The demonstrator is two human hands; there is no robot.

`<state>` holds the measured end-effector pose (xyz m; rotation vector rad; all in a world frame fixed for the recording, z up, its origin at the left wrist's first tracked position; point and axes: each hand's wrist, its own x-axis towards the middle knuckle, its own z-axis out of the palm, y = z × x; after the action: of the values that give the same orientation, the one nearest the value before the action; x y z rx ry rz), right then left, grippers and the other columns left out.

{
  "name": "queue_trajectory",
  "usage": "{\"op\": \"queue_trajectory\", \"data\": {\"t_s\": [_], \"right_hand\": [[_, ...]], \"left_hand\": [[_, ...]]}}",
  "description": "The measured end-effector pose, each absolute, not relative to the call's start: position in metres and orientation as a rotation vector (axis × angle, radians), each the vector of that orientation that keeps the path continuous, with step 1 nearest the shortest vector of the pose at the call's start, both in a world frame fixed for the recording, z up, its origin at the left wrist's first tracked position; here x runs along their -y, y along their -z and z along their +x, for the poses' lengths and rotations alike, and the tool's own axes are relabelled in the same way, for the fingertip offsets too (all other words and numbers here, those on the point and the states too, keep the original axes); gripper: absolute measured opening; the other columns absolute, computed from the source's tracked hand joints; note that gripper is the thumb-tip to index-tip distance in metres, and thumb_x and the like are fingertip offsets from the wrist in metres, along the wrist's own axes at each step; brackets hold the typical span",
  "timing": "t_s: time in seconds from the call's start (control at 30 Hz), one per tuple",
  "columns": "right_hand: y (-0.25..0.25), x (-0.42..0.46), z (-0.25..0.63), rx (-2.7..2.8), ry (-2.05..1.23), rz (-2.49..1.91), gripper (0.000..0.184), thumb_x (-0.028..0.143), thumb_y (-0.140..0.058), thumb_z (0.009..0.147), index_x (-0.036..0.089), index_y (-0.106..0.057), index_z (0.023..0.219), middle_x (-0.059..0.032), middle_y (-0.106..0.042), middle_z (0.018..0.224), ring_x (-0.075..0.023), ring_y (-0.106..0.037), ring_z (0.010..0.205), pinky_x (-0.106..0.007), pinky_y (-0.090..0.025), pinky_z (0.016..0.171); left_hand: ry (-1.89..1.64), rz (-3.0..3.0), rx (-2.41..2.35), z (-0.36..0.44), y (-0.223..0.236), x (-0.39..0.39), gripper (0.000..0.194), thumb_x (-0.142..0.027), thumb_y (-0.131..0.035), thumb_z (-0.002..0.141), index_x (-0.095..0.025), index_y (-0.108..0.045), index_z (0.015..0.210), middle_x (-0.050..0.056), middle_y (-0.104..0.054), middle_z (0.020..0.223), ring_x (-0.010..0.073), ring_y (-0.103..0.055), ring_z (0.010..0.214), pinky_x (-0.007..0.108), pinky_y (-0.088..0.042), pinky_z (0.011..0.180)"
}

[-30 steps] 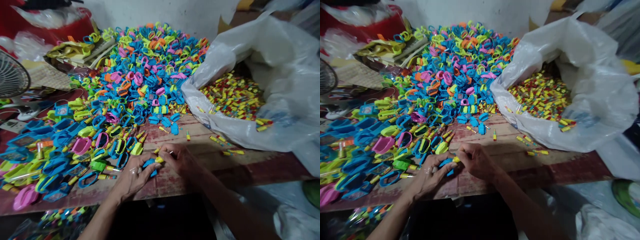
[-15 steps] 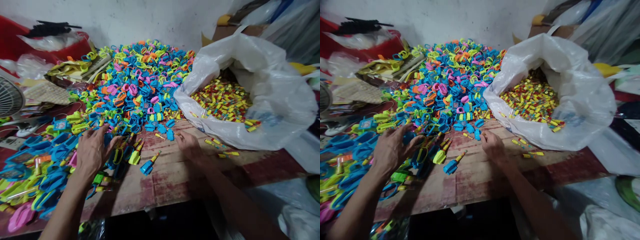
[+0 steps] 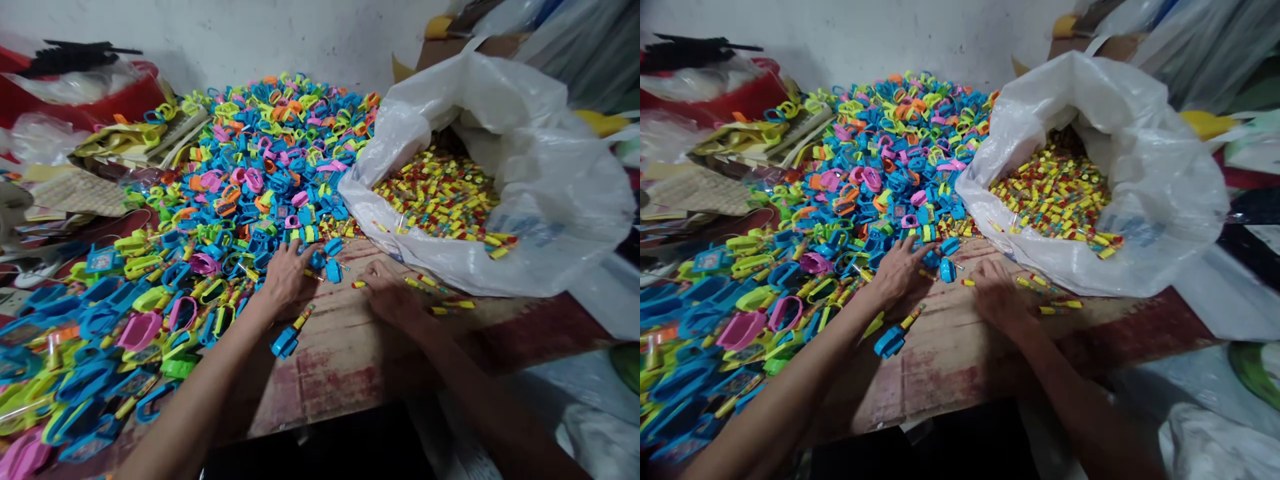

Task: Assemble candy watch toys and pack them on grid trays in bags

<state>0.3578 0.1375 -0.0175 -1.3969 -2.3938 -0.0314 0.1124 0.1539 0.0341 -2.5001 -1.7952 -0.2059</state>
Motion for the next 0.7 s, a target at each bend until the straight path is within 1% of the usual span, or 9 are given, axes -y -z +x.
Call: {"op": "queue_trajectory", "data": {"t_s": [0.03, 0.1, 0.23, 0.33, 0.4, 0.47, 0.53, 0.6, 0.7], "right_hand": [[0.015, -0.136, 0.354, 2.345, 0.032, -1.366, 0.015, 0.009, -0.048, 0.082, 0.016, -0.060, 0.087, -0.0127, -0.059, 0.098, -0.0247, -0.053, 0.092, -0.033, -0.039, 0.077], [0.010, -0.131, 0.342, 2.250, -0.059, -1.313, 0.014, 0.013, -0.049, 0.081, 0.015, -0.057, 0.093, -0.0119, -0.061, 0.094, -0.0247, -0.055, 0.091, -0.033, -0.040, 0.079], [0.000, -0.119, 0.306, 2.192, -0.249, -1.331, 0.022, 0.011, -0.044, 0.083, 0.018, -0.053, 0.101, -0.0063, -0.063, 0.087, -0.0209, -0.059, 0.083, -0.028, -0.041, 0.073], [-0.005, -0.118, 0.277, 2.278, -0.181, -1.449, 0.016, 0.020, -0.044, 0.091, 0.019, -0.056, 0.102, -0.0094, -0.064, 0.101, -0.0215, -0.060, 0.088, -0.029, -0.041, 0.071], [-0.008, -0.123, 0.262, 2.393, -0.176, -1.516, 0.018, 0.021, -0.043, 0.094, 0.018, -0.058, 0.104, -0.0117, -0.062, 0.113, -0.0208, -0.061, 0.088, -0.028, -0.041, 0.068], [-0.009, -0.129, 0.251, 2.521, -0.204, -1.544, 0.021, 0.015, -0.042, 0.093, 0.017, -0.060, 0.104, -0.0128, -0.060, 0.117, -0.0205, -0.062, 0.089, -0.028, -0.041, 0.067], [-0.006, -0.133, 0.245, 2.602, -0.216, -1.535, 0.026, 0.010, -0.038, 0.093, 0.016, -0.061, 0.104, -0.0127, -0.062, 0.114, -0.0216, -0.062, 0.094, -0.028, -0.042, 0.069], [-0.001, -0.135, 0.245, 2.625, -0.211, -1.504, 0.030, 0.009, -0.036, 0.093, 0.017, -0.061, 0.109, -0.0120, -0.062, 0.111, -0.0224, -0.061, 0.098, -0.029, -0.043, 0.071], [0.008, -0.131, 0.251, 2.626, -0.228, -1.470, 0.031, 0.013, -0.038, 0.093, 0.018, -0.058, 0.116, -0.0104, -0.061, 0.113, -0.0215, -0.062, 0.093, -0.029, -0.044, 0.070]], "left_hand": [[0.209, -2.542, 1.746, 0.117, -0.032, -0.163, 0.049, -0.020, -0.053, 0.090, -0.030, -0.051, 0.138, 0.012, -0.047, 0.137, 0.0303, -0.051, 0.110, 0.039, -0.045, 0.087], [0.219, -2.614, 1.682, 0.123, -0.027, -0.177, 0.039, -0.020, -0.051, 0.091, -0.025, -0.059, 0.129, 0.013, -0.045, 0.140, 0.0316, -0.050, 0.112, 0.040, -0.046, 0.086], [0.258, -2.681, 1.674, 0.121, -0.026, -0.188, 0.020, -0.021, -0.052, 0.092, -0.016, -0.067, 0.105, 0.015, -0.061, 0.113, 0.0302, -0.053, 0.105, 0.040, -0.045, 0.087], [0.350, -2.707, 1.705, 0.105, -0.035, -0.177, 0.018, -0.027, -0.058, 0.090, -0.014, -0.063, 0.102, 0.011, -0.064, 0.101, 0.0263, -0.056, 0.097, 0.037, -0.045, 0.086], [0.425, -2.698, 1.754, 0.090, -0.043, -0.162, 0.021, -0.030, -0.054, 0.092, -0.014, -0.059, 0.106, 0.008, -0.065, 0.095, 0.0216, -0.058, 0.088, 0.032, -0.046, 0.079], [0.621, -2.725, 1.879, 0.075, -0.050, -0.144, 0.021, -0.033, -0.050, 0.095, -0.016, -0.057, 0.105, 0.003, -0.063, 0.086, 0.0167, -0.057, 0.075, 0.027, -0.045, 0.068], [0.994, -2.766, 2.058, 0.061, -0.053, -0.126, 0.023, -0.039, -0.052, 0.093, -0.018, -0.056, 0.102, -0.001, -0.060, 0.080, 0.0130, -0.053, 0.065, 0.023, -0.041, 0.059], [1.423, -2.765, 2.209, 0.050, -0.051, -0.110, 0.028, -0.043, -0.059, 0.089, -0.019, -0.056, 0.102, -0.001, -0.061, 0.084, 0.0113, -0.053, 0.064, 0.021, -0.041, 0.057], [1.777, -2.726, 2.334, 0.041, -0.046, -0.091, 0.037, -0.047, -0.065, 0.086, -0.019, -0.058, 0.108, 0.002, -0.064, 0.095, 0.0134, -0.060, 0.072, 0.023, -0.046, 0.062]]}}
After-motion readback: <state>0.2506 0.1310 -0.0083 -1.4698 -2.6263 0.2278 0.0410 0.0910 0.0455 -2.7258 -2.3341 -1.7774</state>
